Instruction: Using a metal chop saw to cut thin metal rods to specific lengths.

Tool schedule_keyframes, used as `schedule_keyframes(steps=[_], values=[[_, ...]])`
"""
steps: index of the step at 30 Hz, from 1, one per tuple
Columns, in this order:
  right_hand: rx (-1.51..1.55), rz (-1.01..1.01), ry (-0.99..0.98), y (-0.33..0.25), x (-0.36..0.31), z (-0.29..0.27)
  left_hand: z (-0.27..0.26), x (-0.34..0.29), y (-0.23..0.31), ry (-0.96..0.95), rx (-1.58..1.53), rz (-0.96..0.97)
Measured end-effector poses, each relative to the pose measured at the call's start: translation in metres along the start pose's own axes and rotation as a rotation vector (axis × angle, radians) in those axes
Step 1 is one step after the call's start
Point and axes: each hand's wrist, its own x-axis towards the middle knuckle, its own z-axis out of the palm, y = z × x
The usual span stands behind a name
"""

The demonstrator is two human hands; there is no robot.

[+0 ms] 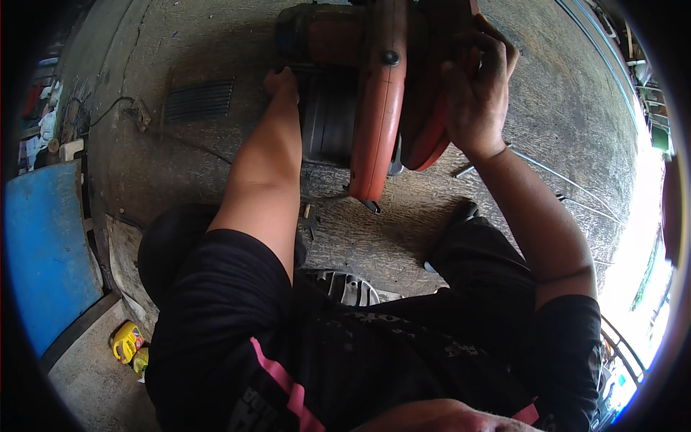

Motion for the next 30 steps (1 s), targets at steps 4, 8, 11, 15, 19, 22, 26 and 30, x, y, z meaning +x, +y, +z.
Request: schedule_keyframes(steps=[4, 8, 11, 15, 19, 22, 26, 30], values=[[0.042, 0.045, 0.005, -0.005, 0.001, 0.001, -0.006, 0.0, 0.006, 0.007, -0.107, -0.057], [0.019, 0.036, -0.004, 0.001, -0.002, -0.001, -0.002, -0.029, 0.02, -0.059, -0.277, -0.158], [0.031, 0.051, -0.003, 0.0, -0.001, -0.001, -0.004, -0.031, 0.026, -0.037, -0.303, -0.173], [0.063, 0.058, -0.001, -0.002, -0.001, 0.0, -0.008, -0.025, 0.026, -0.05, -0.292, -0.177], [0.045, 0.072, -0.02, -0.001, -0.001, -0.002, -0.006, -0.019, 0.021, -0.081, -0.353, -0.196], [0.061, 0.064, -0.003, -0.004, 0.0, 0.0, -0.007, -0.015, 0.018, -0.071, -0.389, -0.191], [0.064, 0.076, 0.0, -0.003, -0.001, 0.0, -0.007, -0.019, 0.022, -0.083, -0.358, -0.192], [-0.001, -0.009, 0.007, 0.002, -0.001, -0.001, -0.004, -0.029, 0.027, -0.066, -0.362, -0.21]])
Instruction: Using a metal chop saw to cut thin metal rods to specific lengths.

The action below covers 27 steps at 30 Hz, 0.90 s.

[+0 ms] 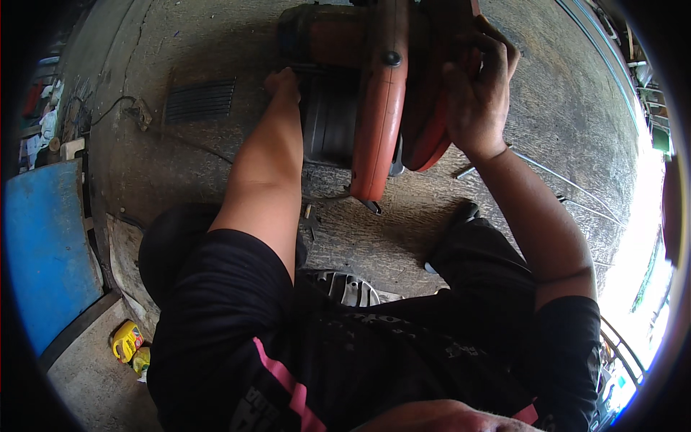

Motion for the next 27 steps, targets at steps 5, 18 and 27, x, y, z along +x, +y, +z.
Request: schedule_keyframes(steps=[5, 18, 27], values=[[0.017, -0.019, 0.015, -0.003, 0.001, 0.002, -0.003, 0.005, 0.003, 0.007, -0.018, 0.026], [0.062, 0.09, -0.001, -0.001, -0.002, 0.002, -0.001, 0.017, -0.008, 0.194, 0.568, 0.299], [0.065, 0.058, 0.014, -0.001, -0.001, 0.003, 0.001, 0.004, -0.005, 0.19, 0.515, 0.229]])
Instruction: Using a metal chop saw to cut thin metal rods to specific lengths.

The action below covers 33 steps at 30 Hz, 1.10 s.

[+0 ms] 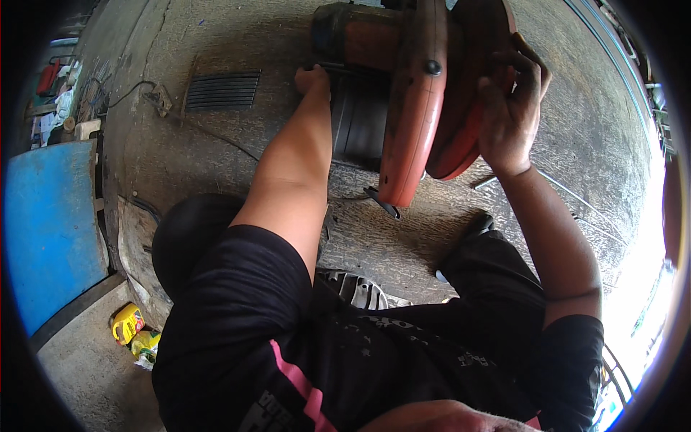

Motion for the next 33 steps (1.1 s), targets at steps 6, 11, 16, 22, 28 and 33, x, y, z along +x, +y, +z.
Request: schedule_keyframes(steps=[6, 11, 16, 22, 28, 33], values=[[-0.016, -0.004, -0.009, 0.004, -0.002, -0.001, 0.001, -0.006, 0.001, -0.095, -0.087, -0.053], [-0.006, 0.026, -0.007, 0.0, -0.002, -0.001, -0.003, -0.011, 0.005, -0.069, -0.113, -0.035], [-0.005, -0.016, 0.001, 0.0, 0.0, 0.001, -0.002, -0.016, 0.008, -0.051, -0.399, -0.293], [-0.013, 0.002, -0.01, 0.003, -0.001, -0.002, -0.007, -0.029, 0.013, -0.156, -0.757, -0.528], [-0.022, 0.01, -0.015, 0.002, -0.002, -0.001, -0.022, -0.014, 0.019, -0.096, -0.65, -0.548], [-0.019, 0.003, 0.0, 0.003, -0.001, -0.001, -0.049, 0.012, 0.013, -0.235, -0.077, -0.533]])
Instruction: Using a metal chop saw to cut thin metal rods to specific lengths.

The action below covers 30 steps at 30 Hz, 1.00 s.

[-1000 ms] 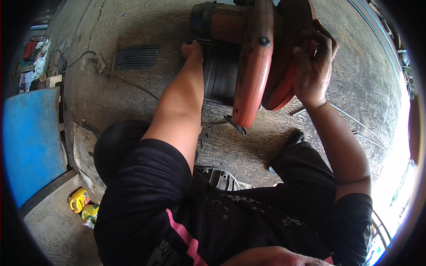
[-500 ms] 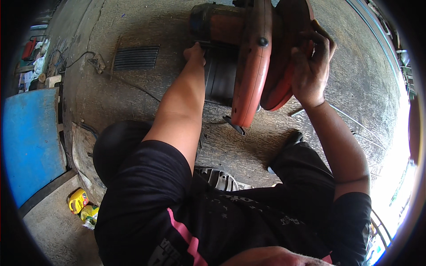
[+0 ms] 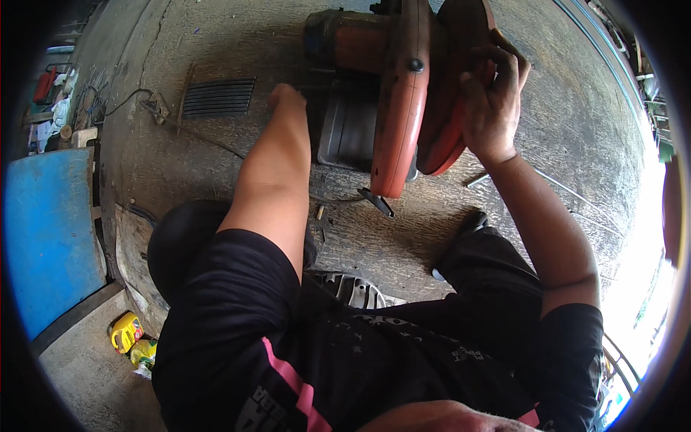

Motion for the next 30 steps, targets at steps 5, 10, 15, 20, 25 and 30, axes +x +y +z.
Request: schedule_keyframes(steps=[5, 10, 15, 20, 25, 30], values=[[-0.003, -0.01, 0.0, -0.003, 0.001, 0.002, -0.07, 0.036, 0.01, 0.038, 0.915, -0.031], [-0.058, 0.012, -0.036, 0.004, -0.003, -0.006, -0.084, 0.028, -0.003, 0.155, 0.485, -0.173], [0.018, 0.072, -0.024, -0.019, 0.004, 0.006, -0.174, 0.077, 0.006, 0.277, 0.609, -0.199], [-0.096, 0.131, -0.046, -0.005, -0.002, -0.009, -0.123, 0.014, 0.031, 0.42, -0.447, 0.056], [-0.118, 0.053, -0.032, -0.009, 0.001, 0.001, -0.103, 0.044, 0.035, 0.416, -0.078, 0.479], [-0.13, 0.063, -0.045, 0.0, 0.001, -0.003, -0.042, 0.015, 0.023, 0.234, 0.103, 0.702]])
